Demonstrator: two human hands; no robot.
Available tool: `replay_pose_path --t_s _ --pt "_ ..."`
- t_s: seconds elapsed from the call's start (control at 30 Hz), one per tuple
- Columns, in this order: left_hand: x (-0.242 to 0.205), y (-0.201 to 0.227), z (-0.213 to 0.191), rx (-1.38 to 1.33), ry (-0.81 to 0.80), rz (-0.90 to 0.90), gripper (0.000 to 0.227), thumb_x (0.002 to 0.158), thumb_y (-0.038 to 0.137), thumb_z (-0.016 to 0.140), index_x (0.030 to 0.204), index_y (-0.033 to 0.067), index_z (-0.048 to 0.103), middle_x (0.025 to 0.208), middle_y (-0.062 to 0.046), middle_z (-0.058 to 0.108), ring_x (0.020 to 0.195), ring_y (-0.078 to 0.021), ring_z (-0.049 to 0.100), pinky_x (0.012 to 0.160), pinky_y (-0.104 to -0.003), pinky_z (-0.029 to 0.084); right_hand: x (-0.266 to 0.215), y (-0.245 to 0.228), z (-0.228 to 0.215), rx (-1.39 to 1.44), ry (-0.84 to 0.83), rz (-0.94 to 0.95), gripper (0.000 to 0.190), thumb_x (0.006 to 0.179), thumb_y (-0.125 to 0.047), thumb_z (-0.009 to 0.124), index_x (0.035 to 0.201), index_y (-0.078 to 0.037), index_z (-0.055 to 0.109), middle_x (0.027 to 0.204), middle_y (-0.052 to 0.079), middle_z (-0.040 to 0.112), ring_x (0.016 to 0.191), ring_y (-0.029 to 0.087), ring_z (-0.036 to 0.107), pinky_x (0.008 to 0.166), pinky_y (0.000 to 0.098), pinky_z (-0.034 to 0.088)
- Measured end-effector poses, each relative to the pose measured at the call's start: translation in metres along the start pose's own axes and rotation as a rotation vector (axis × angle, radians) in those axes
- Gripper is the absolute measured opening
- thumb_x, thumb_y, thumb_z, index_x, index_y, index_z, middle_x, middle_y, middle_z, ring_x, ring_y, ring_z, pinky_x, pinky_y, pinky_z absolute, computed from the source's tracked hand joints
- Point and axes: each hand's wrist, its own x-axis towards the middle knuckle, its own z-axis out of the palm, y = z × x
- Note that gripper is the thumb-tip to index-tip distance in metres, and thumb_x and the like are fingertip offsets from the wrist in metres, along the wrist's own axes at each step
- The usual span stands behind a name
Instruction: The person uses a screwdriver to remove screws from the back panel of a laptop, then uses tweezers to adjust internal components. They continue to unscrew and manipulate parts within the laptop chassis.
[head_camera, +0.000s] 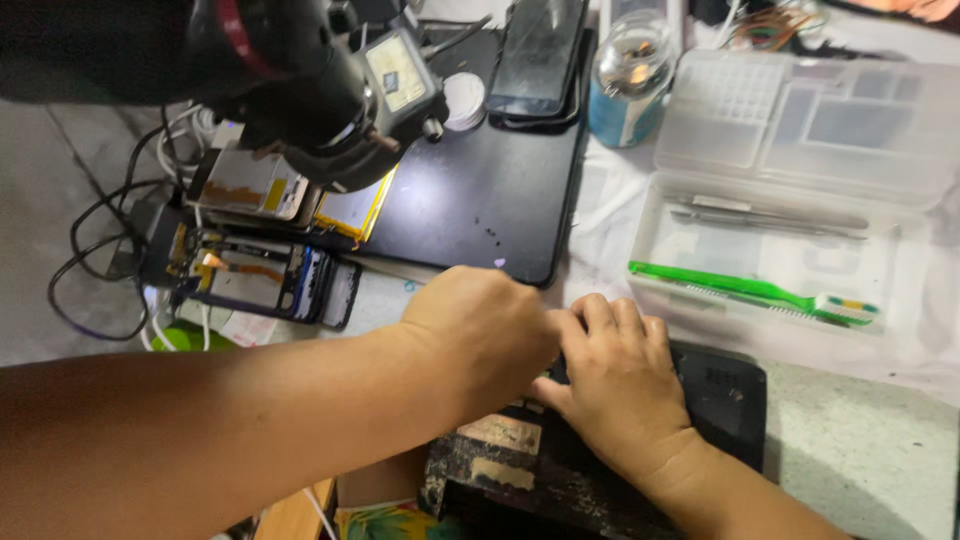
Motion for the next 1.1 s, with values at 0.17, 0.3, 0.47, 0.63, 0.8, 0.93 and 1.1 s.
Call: replay_pose_path --t_s 0.17,0.3,0.47,0.63,0.8,0.93,1.1 --pt "0.003 -0.011 0.006 -0.001 0.167 0.118 0.055 0.081 0.055 0.071 0.106 0.0057 0.068 0.082 -0.014 0.071 0.067 -0.0339 0.073 0.053 -0.044 0.058 0.004 -0.003 -0.005 0.018 -0.063 0.034 0.068 0.064 -0.052 0.085 0.113 -0.009 0.066 0.106 0.007 0.057 0.101 0.028 0.053 0.084 0.0456 0.042" --pt "0.007 -0.018 -0.005 0.249 -0.06 0.471 0.043 0.091 0.049 0.062 0.073 0.0105 0.073 0.08 -0.01 0.072 0.07 -0.0306 0.073 0.057 -0.044 0.057 0.001 0.003 -0.004 -0.003 0.004 -0.034 0.064 0.056 -0.036 0.084 0.111 -0.009 0.066 0.105 0.005 0.058 0.102 0.027 0.054 0.085 0.0436 0.043" --pt "0.016 -0.027 -0.021 0.463 -0.151 0.844 0.027 0.083 0.029 0.065 0.063 0.0126 0.073 0.069 -0.007 0.073 0.065 -0.0296 0.071 0.055 -0.044 0.054 0.002 0.003 -0.004 0.032 -0.021 -0.015 0.064 0.061 -0.044 0.086 0.11 -0.008 0.066 0.107 0.008 0.057 0.099 0.03 0.053 0.082 0.0459 0.042" --pt "0.024 -0.029 -0.019 0.474 -0.144 0.891 0.023 0.081 0.028 0.064 0.064 0.017 0.075 0.072 -0.003 0.074 0.067 -0.0283 0.07 0.05 -0.046 0.054 0.002 0.003 -0.003 0.037 -0.023 -0.021 0.066 0.062 -0.05 0.085 0.109 -0.009 0.065 0.106 0.008 0.058 0.098 0.029 0.054 0.082 0.0456 0.043" --pt "0.019 -0.033 -0.014 0.264 -0.101 0.626 0.021 0.079 0.03 0.066 0.066 0.0171 0.076 0.072 -0.006 0.074 0.065 -0.0303 0.071 0.052 -0.045 0.055 0.003 0.004 -0.004 0.057 0.034 -0.026 0.06 0.068 -0.055 0.083 0.108 -0.013 0.065 0.103 0.007 0.058 0.097 0.03 0.055 0.081 0.0471 0.043" --pt "0.009 -0.016 -0.004 0.174 -0.077 0.434 0.016 0.075 0.028 0.068 0.066 0.0173 0.076 0.075 -0.008 0.073 0.066 -0.0319 0.072 0.053 -0.046 0.057 0.003 0.005 -0.004 0.073 0.007 -0.023 0.061 0.063 -0.048 0.082 0.111 -0.014 0.065 0.104 0.007 0.058 0.098 0.03 0.055 0.082 0.0469 0.043" --pt "0.007 -0.002 -0.014 0.054 -0.024 0.173 0.015 0.078 0.026 0.071 0.074 0.0128 0.076 0.08 -0.012 0.073 0.073 -0.033 0.074 0.064 -0.045 0.059 0.003 0.003 -0.007 0.037 -0.064 0.013 0.061 0.064 -0.048 0.083 0.11 -0.011 0.066 0.106 0.007 0.057 0.1 0.029 0.054 0.084 0.0465 0.043"
